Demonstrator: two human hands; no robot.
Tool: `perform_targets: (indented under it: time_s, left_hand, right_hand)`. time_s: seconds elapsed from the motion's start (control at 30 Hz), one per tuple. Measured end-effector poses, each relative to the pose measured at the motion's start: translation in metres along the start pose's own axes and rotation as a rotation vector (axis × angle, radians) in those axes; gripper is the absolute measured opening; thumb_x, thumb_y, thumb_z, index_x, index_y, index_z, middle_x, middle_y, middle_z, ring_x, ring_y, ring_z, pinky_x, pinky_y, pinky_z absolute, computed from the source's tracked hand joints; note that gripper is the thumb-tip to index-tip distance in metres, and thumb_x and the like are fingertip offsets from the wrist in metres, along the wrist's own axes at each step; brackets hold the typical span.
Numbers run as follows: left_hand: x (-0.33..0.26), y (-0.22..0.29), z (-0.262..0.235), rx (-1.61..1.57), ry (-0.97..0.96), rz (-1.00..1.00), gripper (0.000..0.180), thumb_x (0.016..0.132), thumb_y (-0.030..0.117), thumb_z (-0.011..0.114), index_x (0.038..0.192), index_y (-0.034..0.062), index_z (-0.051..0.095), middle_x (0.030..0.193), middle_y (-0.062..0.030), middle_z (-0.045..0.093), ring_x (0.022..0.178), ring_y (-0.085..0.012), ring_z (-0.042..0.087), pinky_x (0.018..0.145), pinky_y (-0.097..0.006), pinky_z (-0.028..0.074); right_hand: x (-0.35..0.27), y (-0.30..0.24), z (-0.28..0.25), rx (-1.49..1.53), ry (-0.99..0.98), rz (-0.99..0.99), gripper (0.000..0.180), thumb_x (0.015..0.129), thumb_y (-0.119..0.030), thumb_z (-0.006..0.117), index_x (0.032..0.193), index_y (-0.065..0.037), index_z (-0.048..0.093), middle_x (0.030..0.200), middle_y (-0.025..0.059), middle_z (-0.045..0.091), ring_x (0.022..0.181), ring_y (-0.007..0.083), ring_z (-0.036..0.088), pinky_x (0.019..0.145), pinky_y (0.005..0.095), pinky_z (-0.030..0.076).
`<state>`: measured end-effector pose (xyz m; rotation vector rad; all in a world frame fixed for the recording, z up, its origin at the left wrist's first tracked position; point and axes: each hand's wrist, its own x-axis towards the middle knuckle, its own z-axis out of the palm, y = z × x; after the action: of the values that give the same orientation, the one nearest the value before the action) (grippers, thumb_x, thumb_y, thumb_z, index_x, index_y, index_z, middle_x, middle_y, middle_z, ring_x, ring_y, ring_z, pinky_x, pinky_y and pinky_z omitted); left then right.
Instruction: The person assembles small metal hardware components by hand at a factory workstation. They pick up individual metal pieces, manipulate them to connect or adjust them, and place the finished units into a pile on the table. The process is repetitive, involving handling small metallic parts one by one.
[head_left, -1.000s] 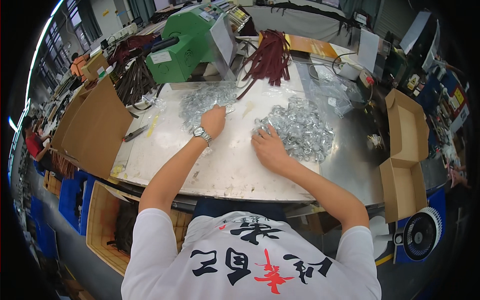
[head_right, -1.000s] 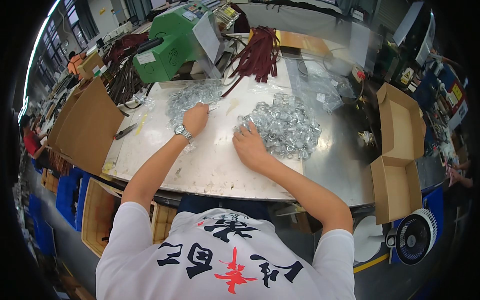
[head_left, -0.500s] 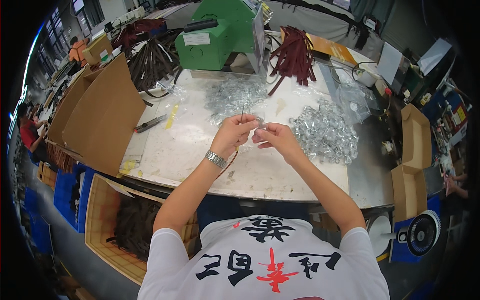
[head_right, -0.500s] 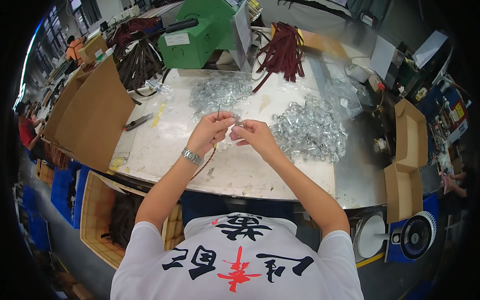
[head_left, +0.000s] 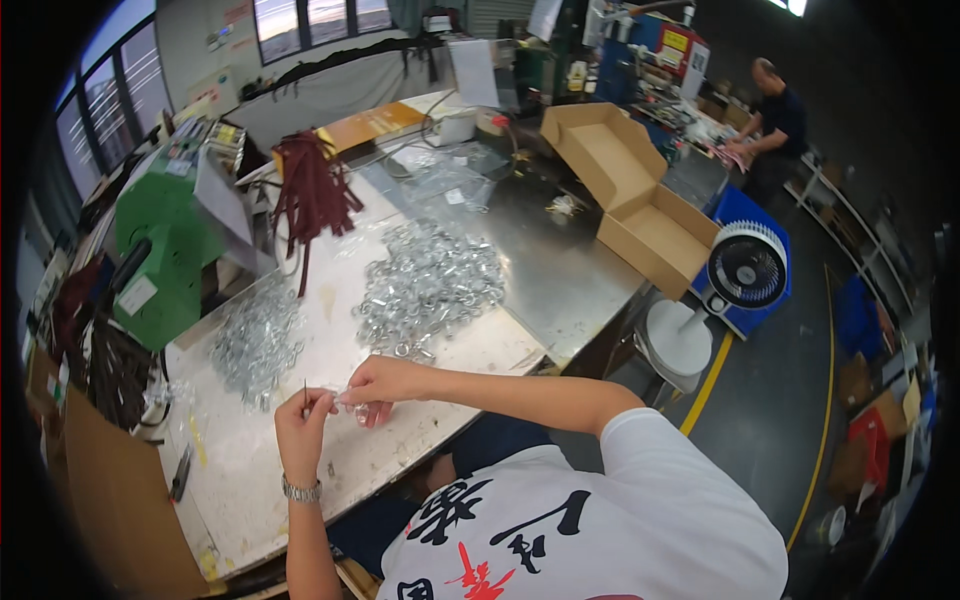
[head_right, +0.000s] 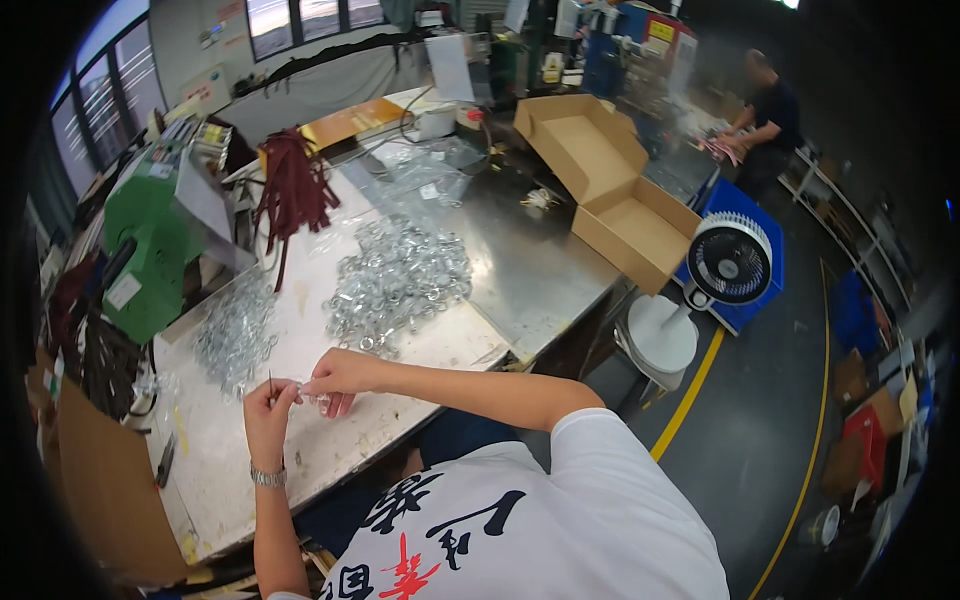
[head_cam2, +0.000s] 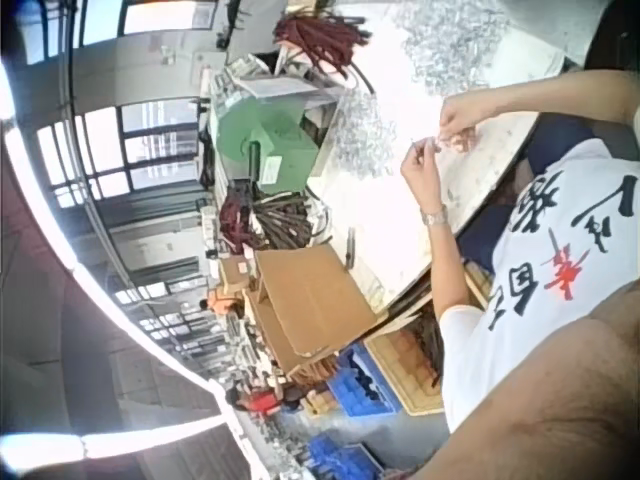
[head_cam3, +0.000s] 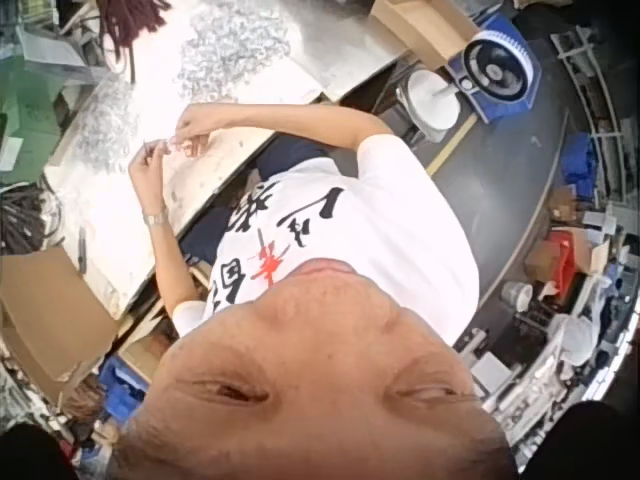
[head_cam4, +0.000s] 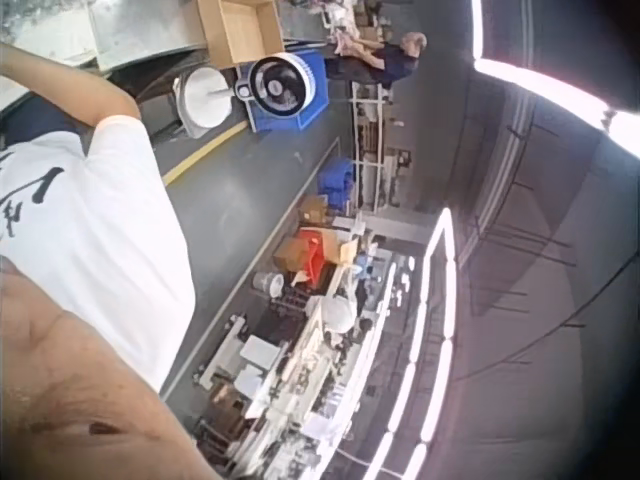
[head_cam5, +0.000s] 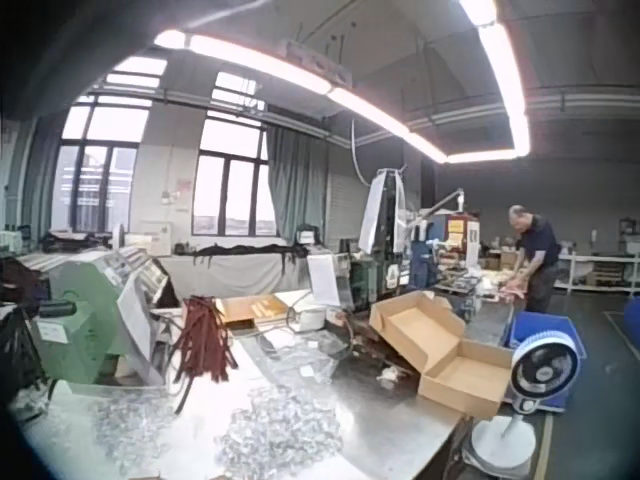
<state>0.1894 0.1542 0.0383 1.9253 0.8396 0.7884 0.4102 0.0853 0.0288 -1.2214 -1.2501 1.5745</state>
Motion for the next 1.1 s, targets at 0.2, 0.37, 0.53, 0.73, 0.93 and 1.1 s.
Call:
perform_targets:
  time_s: [0.2, 0.37, 0.53, 0.73, 0.93, 1.1]
  left_hand:
    - [-0.004, -0.008, 0.017, -0.139, -0.006, -0.172, 0.017, 0.101, 0.012, 0.07, 0.098, -0.0035, 0.076, 0.078, -0.0008, 0.072, 0.066, -0.0055, 0.055, 0.063, -0.025, 0.041]
    - [-0.006, -0.001, 0.012, -0.346, -0.076, -0.359, 0.017, 0.101, 0.011, 0.07, 0.093, -0.0028, 0.073, 0.075, 0.0013, 0.068, 0.063, -0.0063, 0.053, 0.058, -0.026, 0.039]
    - [-0.006, -0.006, 0.029, 0.063, 0.092, 0.051, 0.017, 0.1, 0.008, 0.07, 0.088, -0.0039, 0.07, 0.073, 0.0006, 0.065, 0.061, -0.0091, 0.053, 0.054, -0.028, 0.04]
    - [0.005, -0.005, 0.046, 0.086, 0.1, 0.027, 0.02, 0.1, 0.008, 0.07, 0.083, -0.0017, 0.068, 0.07, -0.0001, 0.062, 0.058, -0.0068, 0.052, 0.054, -0.026, 0.039]
    - [0.016, -0.002, 0.043, -0.544, 0.148, -0.36, 0.022, 0.107, 0.016, 0.065, 0.089, 0.0027, 0.067, 0.07, 0.0016, 0.06, 0.048, -0.0005, 0.038, 0.043, -0.021, 0.025]
    - [0.005, 0.008, 0.038, -0.384, 0.246, -0.243, 0.018, 0.107, 0.017, 0.063, 0.11, 0.0007, 0.07, 0.083, 0.0017, 0.066, 0.053, -0.0001, 0.041, 0.046, -0.02, 0.029]
  right_hand:
    - [-0.011, 0.024, -0.014, 0.066, 0.038, -0.053, 0.023, 0.1, -0.017, 0.068, 0.099, 0.005, 0.073, 0.085, 0.0138, 0.079, 0.074, 0.0207, 0.079, 0.064, 0.0325, 0.064]
    - [-0.013, 0.015, -0.014, -0.079, 0.004, -0.127, 0.022, 0.099, -0.015, 0.069, 0.099, 0.006, 0.072, 0.085, 0.0143, 0.079, 0.073, 0.0211, 0.079, 0.063, 0.0324, 0.064]
    - [-0.011, 0.017, -0.014, -0.012, -0.06, -0.069, 0.021, 0.1, -0.015, 0.07, 0.103, 0.006, 0.07, 0.085, 0.0152, 0.078, 0.074, 0.0213, 0.079, 0.063, 0.0317, 0.064]
    - [-0.006, 0.023, -0.019, 0.007, -0.104, 0.026, 0.024, 0.101, -0.019, 0.071, 0.104, 0.004, 0.07, 0.087, 0.015, 0.079, 0.077, 0.0208, 0.079, 0.065, 0.0312, 0.064]
    - [-0.005, 0.008, -0.035, 0.021, -0.073, -0.065, 0.028, 0.101, -0.024, 0.071, 0.11, 0.003, 0.075, 0.096, 0.0107, 0.08, 0.089, 0.0146, 0.076, 0.074, 0.031, 0.062]
    - [0.015, 0.02, -0.018, 0.37, 0.162, -0.124, 0.035, 0.102, -0.03, 0.073, 0.121, -0.001, 0.077, 0.114, 0.009, 0.078, 0.107, 0.0124, 0.07, 0.09, 0.0317, 0.058]
